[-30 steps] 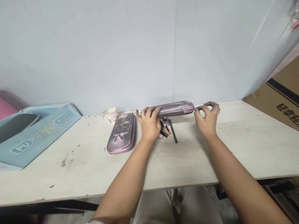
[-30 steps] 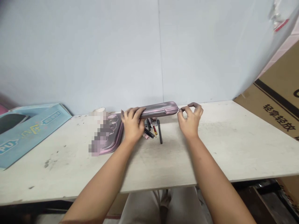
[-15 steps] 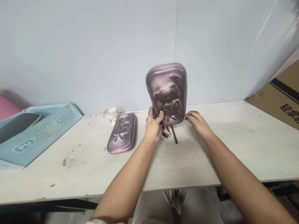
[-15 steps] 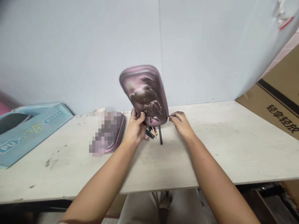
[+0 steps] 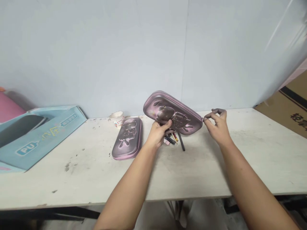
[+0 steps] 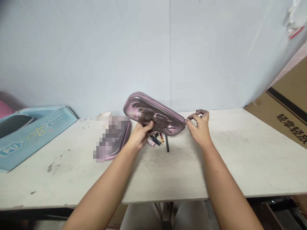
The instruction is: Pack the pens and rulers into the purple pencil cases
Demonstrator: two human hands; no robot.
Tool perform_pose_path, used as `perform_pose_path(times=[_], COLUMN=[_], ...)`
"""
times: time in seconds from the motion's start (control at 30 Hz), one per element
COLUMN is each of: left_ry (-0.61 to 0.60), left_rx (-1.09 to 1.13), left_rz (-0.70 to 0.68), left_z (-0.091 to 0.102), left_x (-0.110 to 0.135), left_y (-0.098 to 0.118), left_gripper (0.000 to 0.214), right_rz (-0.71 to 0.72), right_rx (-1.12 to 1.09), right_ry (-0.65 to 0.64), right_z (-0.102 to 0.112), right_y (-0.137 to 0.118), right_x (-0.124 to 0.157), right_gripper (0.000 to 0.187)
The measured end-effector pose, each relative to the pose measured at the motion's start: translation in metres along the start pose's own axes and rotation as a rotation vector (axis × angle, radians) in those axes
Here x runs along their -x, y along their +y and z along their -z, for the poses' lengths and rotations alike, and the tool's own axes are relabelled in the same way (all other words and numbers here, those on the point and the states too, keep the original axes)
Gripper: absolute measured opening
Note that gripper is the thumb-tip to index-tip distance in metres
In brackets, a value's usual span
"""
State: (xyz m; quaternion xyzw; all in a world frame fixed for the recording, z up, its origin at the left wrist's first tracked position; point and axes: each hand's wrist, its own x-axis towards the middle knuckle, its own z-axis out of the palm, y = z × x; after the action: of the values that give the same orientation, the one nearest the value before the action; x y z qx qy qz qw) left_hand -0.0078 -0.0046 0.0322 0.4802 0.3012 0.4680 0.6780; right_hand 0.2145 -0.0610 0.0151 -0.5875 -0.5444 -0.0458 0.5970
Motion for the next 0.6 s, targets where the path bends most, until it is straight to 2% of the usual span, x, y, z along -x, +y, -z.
perform_pose_path(times=[0.07, 0.17, 0.27, 0.33, 0.4, 0.47, 0.5, 0.6], left_ry=[-0.003, 0.018, 0.079, 0.103, 0.097, 0.081, 0.077, 0.072], left_rx=[0.093, 0.260, 0.418, 0.467, 0.469, 0.428, 0.391, 0.216], left_rz=[-0.075, -0.113, -0.040, 0.037, 0.087, 0.097, 0.094, 0.104], left_z=[-0.003, -0.010, -0.018, -0.021, -0.022, -0.020, -0.018, -0.011], left_x=[0.001, 0.003, 0.006, 0.007, 0.007, 0.007, 0.006, 0.005], left_y=[0.002, 0.004, 0.003, 0.002, 0.001, 0.001, 0.002, 0.001], left_gripper=[0.035, 0.035, 0.034, 0.032, 0.031, 0.033, 0.035, 0.040], right_rz=[-0.089, -0.312, -0.541, -0.609, -0.627, -0.638, -0.645, -0.675], right_rx=[-0.104, -0.446, -0.775, -0.870, -0.864, -0.786, -0.757, -0.820], right_ry=[-0.056, -0.273, -0.447, -0.511, -0.576, -0.570, -0.520, -0.246], right_z=[-0.002, -0.014, -0.029, -0.037, -0.040, -0.038, -0.036, -0.026], right_y=[0.003, 0.000, -0.015, -0.025, -0.032, -0.032, -0.031, -0.025], right_x=[-0.001, 0.005, 0.018, 0.025, 0.029, 0.028, 0.026, 0.019], right_gripper=[0.013, 0.013, 0.011, 0.013, 0.018, 0.023, 0.025, 0.028])
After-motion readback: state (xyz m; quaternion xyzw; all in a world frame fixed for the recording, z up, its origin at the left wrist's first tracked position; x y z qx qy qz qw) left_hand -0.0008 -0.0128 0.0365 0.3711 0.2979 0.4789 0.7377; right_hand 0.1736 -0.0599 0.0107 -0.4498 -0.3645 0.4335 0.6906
